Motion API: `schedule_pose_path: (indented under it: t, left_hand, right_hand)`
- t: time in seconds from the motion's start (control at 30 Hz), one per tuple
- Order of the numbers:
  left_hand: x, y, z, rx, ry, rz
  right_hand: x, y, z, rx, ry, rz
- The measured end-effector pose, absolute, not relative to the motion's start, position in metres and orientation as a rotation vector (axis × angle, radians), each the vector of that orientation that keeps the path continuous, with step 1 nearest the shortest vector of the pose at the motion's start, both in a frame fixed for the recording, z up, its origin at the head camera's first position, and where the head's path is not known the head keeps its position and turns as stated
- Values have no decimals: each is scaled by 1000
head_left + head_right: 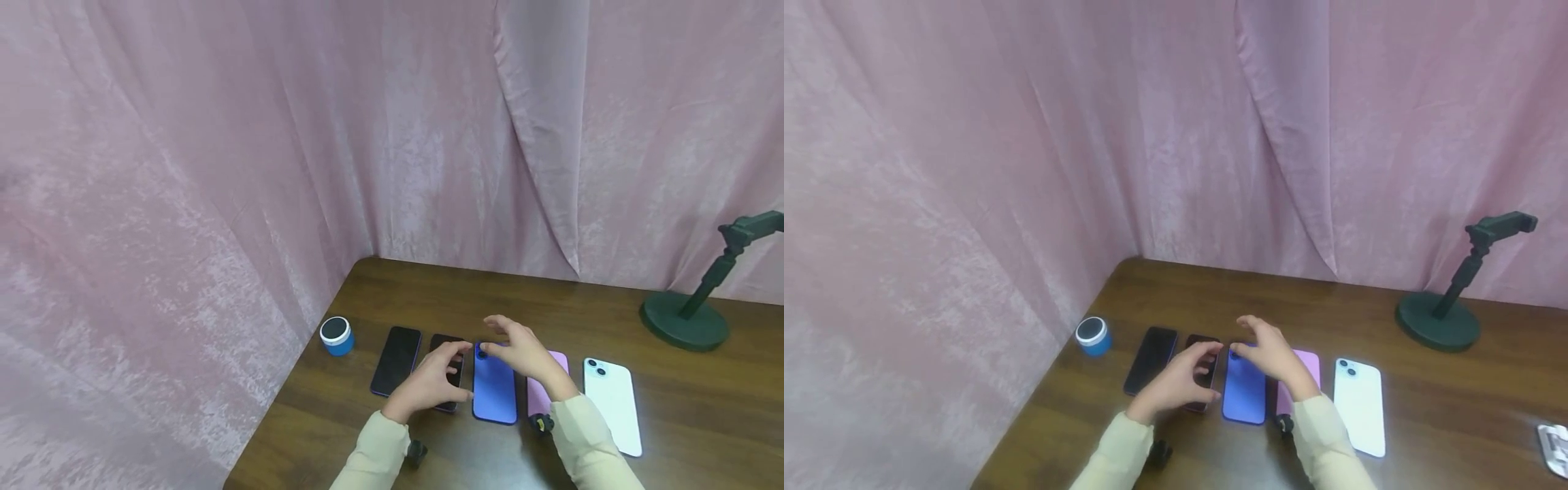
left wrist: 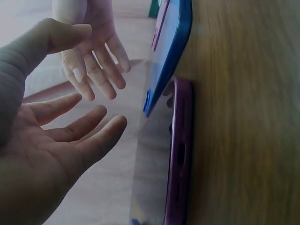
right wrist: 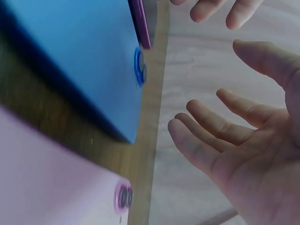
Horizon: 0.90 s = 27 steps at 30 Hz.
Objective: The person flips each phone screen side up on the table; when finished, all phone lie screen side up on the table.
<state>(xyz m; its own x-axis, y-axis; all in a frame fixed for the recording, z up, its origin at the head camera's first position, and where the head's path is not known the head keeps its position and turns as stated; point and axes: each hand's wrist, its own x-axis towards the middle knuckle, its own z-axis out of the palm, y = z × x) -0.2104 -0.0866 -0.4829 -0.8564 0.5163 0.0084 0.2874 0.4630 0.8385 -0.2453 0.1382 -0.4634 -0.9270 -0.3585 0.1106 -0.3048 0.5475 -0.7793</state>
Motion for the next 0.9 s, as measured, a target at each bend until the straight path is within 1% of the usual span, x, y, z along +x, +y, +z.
schedule_pose_path:
  t: [0.17,0.4,0.67,0.9]
  left_hand:
    - [-212,-75,-483,728,2464,1300]
    - [-209,-62,-485,706,2474,1222]
    - [-205,-50,-491,731,2572,1019]
    - [-203,-45,-491,735,2605,940]
  right_hand:
    - [-246,149,-466,-564,2725,-1317]
    - [-247,156,-471,-584,2728,-1235]
    - [-248,159,-474,-591,2682,-1221]
    - [-250,160,-475,-603,2689,-1151]
